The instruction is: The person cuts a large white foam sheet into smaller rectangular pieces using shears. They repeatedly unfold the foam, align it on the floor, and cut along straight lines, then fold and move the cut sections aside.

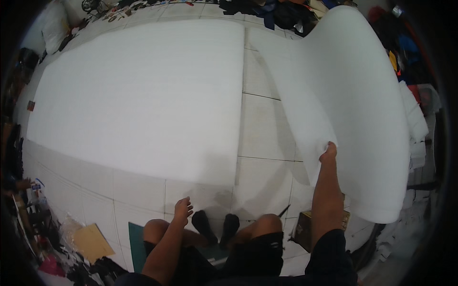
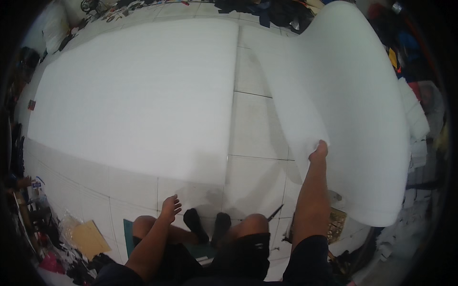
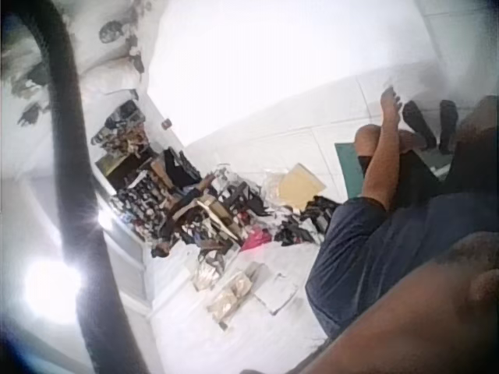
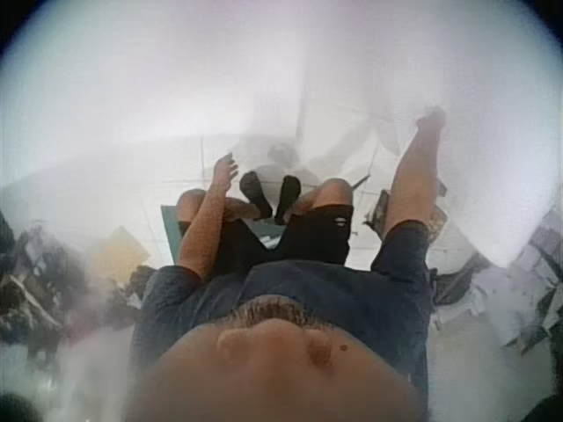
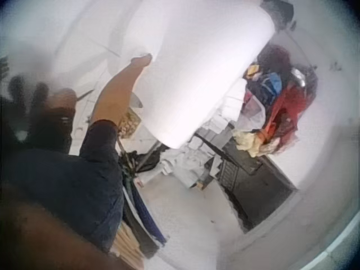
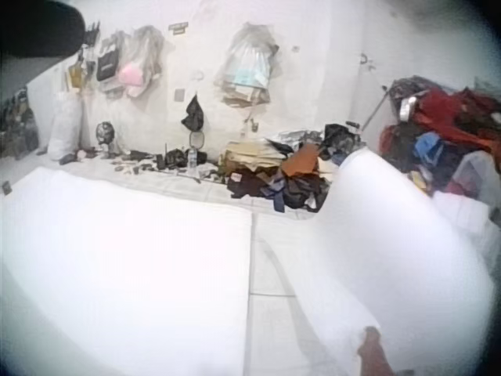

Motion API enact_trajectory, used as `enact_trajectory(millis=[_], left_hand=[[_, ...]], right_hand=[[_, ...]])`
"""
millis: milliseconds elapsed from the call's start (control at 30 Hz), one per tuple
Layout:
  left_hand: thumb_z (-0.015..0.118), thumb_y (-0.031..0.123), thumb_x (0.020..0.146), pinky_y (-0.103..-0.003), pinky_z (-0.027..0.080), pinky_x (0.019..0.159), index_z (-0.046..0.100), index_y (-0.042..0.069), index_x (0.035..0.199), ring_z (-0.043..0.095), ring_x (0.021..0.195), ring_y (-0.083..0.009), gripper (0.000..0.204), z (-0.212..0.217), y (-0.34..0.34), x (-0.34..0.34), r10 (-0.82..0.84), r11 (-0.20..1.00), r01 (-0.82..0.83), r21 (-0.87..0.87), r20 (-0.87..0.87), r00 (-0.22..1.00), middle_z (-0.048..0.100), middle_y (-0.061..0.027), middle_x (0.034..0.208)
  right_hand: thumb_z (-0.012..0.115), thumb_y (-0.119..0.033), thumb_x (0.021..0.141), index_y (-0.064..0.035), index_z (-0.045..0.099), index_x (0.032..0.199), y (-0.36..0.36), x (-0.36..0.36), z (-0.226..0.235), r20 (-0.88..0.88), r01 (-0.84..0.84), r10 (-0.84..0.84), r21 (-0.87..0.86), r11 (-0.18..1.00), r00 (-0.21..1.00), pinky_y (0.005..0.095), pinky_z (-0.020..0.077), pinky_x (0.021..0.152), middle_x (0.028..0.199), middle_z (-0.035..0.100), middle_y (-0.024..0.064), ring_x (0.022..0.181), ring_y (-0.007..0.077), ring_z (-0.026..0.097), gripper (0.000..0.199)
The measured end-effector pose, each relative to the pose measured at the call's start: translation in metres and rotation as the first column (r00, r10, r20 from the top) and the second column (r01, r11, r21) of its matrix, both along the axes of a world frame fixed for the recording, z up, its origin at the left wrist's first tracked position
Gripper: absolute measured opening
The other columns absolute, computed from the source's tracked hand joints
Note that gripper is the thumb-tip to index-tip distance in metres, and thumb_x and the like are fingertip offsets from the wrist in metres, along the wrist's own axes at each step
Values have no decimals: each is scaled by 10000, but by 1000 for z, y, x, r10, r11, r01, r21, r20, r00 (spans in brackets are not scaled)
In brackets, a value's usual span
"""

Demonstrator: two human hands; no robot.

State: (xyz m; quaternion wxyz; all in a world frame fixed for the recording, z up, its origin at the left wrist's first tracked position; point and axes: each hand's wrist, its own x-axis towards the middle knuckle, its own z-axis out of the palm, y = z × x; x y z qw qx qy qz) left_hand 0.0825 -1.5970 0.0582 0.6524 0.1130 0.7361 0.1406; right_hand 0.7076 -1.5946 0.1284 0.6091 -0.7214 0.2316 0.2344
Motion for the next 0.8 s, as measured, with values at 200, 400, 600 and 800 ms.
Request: enact_trajectory(millis=[200, 400, 600, 800], left_hand=[[609, 287, 874, -300, 468, 699, 564, 22, 1158, 580, 830, -169, 391, 175, 16, 35, -371, 890, 350, 293, 15, 929, 607, -83, 956], [645, 335, 867, -337, 483, 838, 619, 8, 1121, 607, 946, -216, 414, 405, 78, 54, -620, 566, 554, 610, -127, 774, 647, -137, 1053], [631, 576, 812, -409, 419, 976, 220, 52, 1459, 505, 1168, -392, 928, 541, 134, 79, -766, 394, 552, 735, -69, 639, 480, -290, 1282], [524, 149, 847, -438, 476, 823, 35, 96, 1498, 595, 939, -409, 816, 566, 169, 37, -852, 185, 829, 528, -333, 403, 599, -278, 1035]], right_hand=[[497, -259, 890, 17, 425, 1318, 34, -32, 225, 331, -83, -46, 364, 928, 942, 448, 404, 984, 1287, 499, 161, 1162, 317, 495, 514], [485, -239, 956, 61, 313, 1395, 36, -222, 405, 625, -426, 651, -495, 757, 430, 376, 327, 1051, 1361, 443, 269, 1264, 365, 433, 559], [564, -109, 841, -33, 452, 1324, -2, -376, 447, 468, -787, 865, -597, 156, -183, 425, 451, 925, 1216, 557, 232, 1103, 387, 556, 501], [695, -238, 799, -24, 457, 1312, 28, -445, 457, 346, -806, 788, -512, -295, -509, 380, 477, 896, 1219, 553, 209, 1070, 343, 581, 605]])
